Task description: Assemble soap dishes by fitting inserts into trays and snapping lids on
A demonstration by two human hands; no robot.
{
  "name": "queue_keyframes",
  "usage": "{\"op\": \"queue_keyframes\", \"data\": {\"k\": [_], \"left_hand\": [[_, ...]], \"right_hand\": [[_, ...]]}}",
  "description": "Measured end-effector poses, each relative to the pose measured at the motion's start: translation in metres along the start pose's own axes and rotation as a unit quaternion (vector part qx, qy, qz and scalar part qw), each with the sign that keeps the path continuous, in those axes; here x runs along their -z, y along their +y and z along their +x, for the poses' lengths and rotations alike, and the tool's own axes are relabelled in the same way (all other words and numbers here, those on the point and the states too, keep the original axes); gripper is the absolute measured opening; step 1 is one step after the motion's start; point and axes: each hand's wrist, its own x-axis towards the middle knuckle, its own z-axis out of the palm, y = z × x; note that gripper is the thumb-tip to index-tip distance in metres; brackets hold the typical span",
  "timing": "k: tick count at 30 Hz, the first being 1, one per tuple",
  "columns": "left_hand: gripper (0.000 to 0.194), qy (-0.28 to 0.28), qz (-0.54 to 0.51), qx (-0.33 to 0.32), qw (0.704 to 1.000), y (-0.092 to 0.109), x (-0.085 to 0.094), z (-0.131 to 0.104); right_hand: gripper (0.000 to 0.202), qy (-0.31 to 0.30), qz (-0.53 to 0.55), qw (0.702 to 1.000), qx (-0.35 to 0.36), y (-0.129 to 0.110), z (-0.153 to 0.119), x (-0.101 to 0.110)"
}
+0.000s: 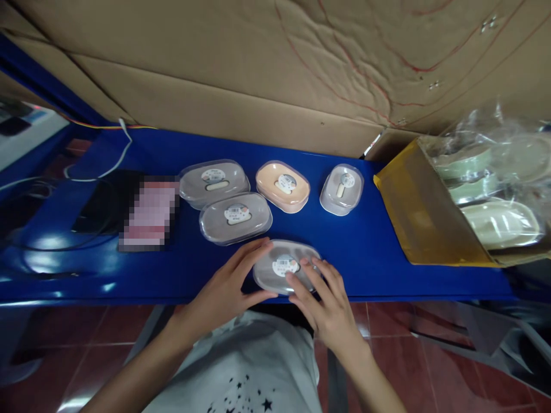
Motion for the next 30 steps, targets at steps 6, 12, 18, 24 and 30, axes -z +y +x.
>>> {"op": "queue_keyframes", "data": {"k": [6, 12, 18, 24, 30], "left_hand": [[0.094, -0.001, -0.028, 0.001, 1.0, -0.004, 0.0, 0.001], [0.101, -0.011, -0.043, 0.012, 0.999, -0.002, 0.0, 0.002], [0.092, -0.011, -0.041, 0.018, 0.999, 0.001, 0.0, 0.002], [0.096, -0.023, -0.034, 0.007, 0.999, 0.001, 0.001, 0.006], [0.098, -0.05, -0.028, -0.008, 0.998, 0.001, 0.004, 0.008]], "right_hand": [[0.071, -0.012, 0.019, 1.0, 0.004, 0.009, -0.001, 0.001], [0.067, -0.043, -0.012, 0.999, 0.015, 0.001, 0.007, 0.017], [0.067, -0.023, 0.007, 0.999, 0.024, 0.003, 0.002, 0.003], [0.071, 0.023, 0.026, 0.999, 0.025, 0.01, -0.01, -0.013], [0.058, 0.1, 0.005, 0.995, 0.028, 0.006, -0.018, -0.024]]}}
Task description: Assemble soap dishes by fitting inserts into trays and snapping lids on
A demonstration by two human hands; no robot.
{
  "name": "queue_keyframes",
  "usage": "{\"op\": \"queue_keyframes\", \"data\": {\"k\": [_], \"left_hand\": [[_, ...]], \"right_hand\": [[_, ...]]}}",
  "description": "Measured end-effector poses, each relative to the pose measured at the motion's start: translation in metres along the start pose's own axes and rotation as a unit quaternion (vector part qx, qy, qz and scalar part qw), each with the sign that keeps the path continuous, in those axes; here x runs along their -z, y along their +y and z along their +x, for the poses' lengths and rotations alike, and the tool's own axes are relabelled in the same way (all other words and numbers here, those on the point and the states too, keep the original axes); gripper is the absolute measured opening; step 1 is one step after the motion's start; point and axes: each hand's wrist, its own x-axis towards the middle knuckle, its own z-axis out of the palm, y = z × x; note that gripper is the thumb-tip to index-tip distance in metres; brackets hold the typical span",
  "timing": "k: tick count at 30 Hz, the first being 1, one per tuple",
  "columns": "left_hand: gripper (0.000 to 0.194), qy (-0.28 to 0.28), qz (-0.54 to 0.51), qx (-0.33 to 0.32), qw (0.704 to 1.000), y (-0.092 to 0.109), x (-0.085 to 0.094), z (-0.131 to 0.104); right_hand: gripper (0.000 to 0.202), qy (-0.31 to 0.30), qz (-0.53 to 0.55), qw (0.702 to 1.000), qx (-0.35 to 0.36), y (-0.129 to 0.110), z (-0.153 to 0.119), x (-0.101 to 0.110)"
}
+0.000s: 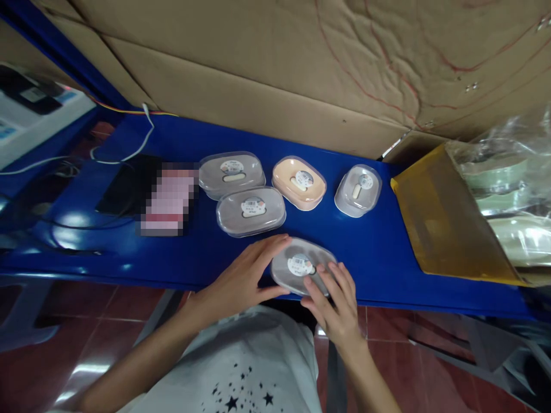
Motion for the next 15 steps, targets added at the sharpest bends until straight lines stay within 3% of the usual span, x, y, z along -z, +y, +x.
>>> {"op": "queue_keyframes", "data": {"k": [9, 15], "left_hand": [[0.095, 0.003, -0.008, 0.003, 1.0, 0.002, 0.001, 0.003], [0.1, 0.015, 0.003, 0.01, 1.0, 0.003, -0.001, 0.004]], "right_hand": [[0.057, 0.053, -0.042, 0.998, 0.004, 0.001, -0.012, -0.007], [0.054, 0.091, -0.049, 0.994, -0.034, 0.0, -0.02, -0.009]]}}
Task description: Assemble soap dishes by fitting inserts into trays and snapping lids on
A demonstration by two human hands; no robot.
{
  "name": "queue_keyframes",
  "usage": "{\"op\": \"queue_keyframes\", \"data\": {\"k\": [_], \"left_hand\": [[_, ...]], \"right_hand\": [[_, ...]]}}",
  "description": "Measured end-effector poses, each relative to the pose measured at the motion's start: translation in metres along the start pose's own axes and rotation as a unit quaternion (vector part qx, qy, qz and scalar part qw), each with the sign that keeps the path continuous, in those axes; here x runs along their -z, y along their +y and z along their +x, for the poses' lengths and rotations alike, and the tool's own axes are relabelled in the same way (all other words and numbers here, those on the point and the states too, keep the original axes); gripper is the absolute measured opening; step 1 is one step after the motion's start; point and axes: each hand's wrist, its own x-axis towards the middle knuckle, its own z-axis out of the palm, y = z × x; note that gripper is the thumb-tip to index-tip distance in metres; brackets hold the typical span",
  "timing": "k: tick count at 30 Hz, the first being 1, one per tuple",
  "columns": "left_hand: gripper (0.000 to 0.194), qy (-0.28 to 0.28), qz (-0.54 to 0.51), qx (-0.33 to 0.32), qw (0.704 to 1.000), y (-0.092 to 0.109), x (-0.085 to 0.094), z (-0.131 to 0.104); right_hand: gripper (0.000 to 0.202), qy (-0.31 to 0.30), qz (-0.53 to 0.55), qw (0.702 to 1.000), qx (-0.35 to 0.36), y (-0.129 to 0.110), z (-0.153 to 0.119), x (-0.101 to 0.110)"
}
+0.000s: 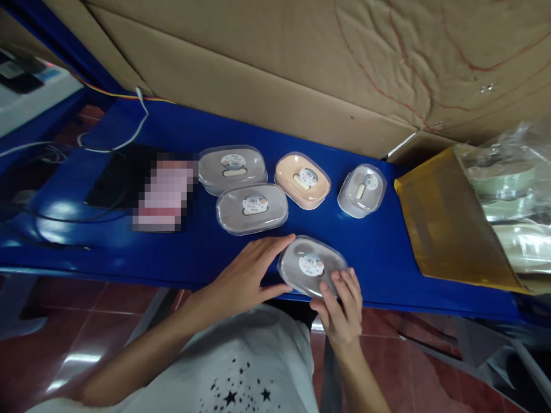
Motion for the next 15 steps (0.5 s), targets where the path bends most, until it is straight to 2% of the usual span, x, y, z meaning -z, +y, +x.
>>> {"op": "queue_keyframes", "data": {"k": [8, 15], "left_hand": [[0.096, -0.01, 0.001, -0.012, 1.0, 0.0033, 0.0031, 0.0006], [0.093, -0.017, 0.001, -0.005, 1.0, 0.0047, 0.0041, 0.0001]], "right_hand": [[0.054, -0.007, -0.02, 1.0, 0.007, -0.0021, -0.0033, 0.0031], [0.044, -0.014, 0.0, 1.0, -0.005, -0.0002, 0.002, 0.0055]]}}
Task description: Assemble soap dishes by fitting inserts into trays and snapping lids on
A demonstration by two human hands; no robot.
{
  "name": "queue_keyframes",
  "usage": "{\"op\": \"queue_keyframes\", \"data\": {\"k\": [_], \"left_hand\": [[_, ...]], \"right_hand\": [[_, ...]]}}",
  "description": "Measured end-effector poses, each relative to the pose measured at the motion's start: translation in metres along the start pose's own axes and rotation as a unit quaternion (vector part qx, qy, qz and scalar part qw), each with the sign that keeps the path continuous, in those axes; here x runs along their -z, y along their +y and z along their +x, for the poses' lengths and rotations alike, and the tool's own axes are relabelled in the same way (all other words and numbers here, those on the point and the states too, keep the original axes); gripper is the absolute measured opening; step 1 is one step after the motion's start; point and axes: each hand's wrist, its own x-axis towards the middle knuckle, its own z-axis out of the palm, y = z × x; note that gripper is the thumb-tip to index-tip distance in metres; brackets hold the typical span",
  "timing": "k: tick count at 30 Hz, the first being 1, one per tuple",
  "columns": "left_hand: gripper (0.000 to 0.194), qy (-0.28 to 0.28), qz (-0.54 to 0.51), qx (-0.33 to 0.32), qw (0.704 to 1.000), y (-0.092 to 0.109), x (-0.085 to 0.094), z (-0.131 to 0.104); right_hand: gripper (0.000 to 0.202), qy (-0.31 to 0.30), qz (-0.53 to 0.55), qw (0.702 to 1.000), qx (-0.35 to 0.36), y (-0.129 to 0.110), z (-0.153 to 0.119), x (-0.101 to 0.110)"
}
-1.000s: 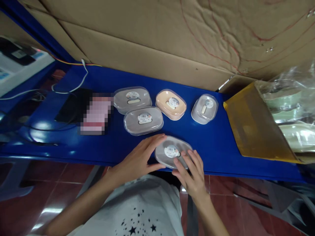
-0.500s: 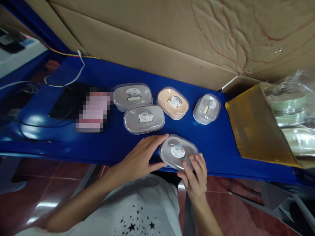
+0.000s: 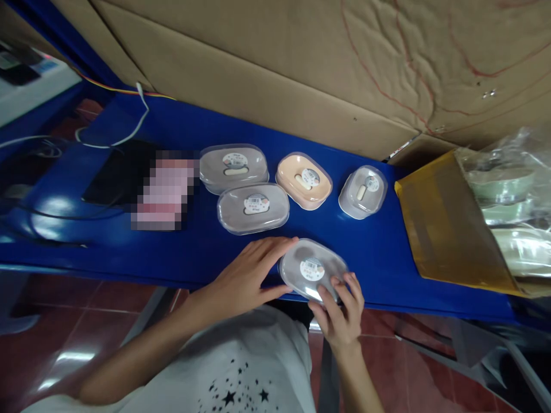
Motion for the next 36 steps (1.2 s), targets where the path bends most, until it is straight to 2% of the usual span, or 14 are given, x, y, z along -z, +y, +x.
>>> {"op": "queue_keyframes", "data": {"k": [5, 9, 14, 17, 27, 33, 36], "left_hand": [[0.095, -0.015, 0.006, -0.005, 1.0, -0.002, 0.002, 0.001], [0.092, -0.002, -0.008, -0.014, 1.0, -0.003, 0.006, 0.006], [0.096, 0.008, -0.014, 0.0, 1.0, -0.004, 0.005, 0.007], [0.092, 0.006, 0.001, 0.001, 1.0, -0.006, 0.003, 0.006], [0.09, -0.003, -0.028, -0.013, 1.0, -0.008, 0.004, 0.007], [0.095, 0.001, -0.042, -0.022, 0.999, -0.013, 0.005, 0.004], [0.09, 0.003, -0.052, -0.024, 0.998, -0.015, 0.005, 0.005]], "right_hand": [[0.052, -0.006, 0.016, 1.0, 0.013, -0.001, 0.006, -0.002], [0.058, -0.032, 0.022, 0.999, 0.003, -0.002, 0.013, 0.0], [0.05, -0.104, 0.009, 0.994, -0.008, 0.003, 0.022, 0.005], [0.052, -0.14, 0.005, 0.99, 0.003, 0.008, 0.025, 0.007], [0.076, -0.192, 0.014, 0.981, 0.026, 0.007, 0.033, 0.008], [0.08, -0.22, 0.011, 0.974, 0.042, 0.006, 0.033, 0.014], [0.079, -0.216, 0.02, 0.975, 0.041, 0.007, 0.031, 0.013]]}}
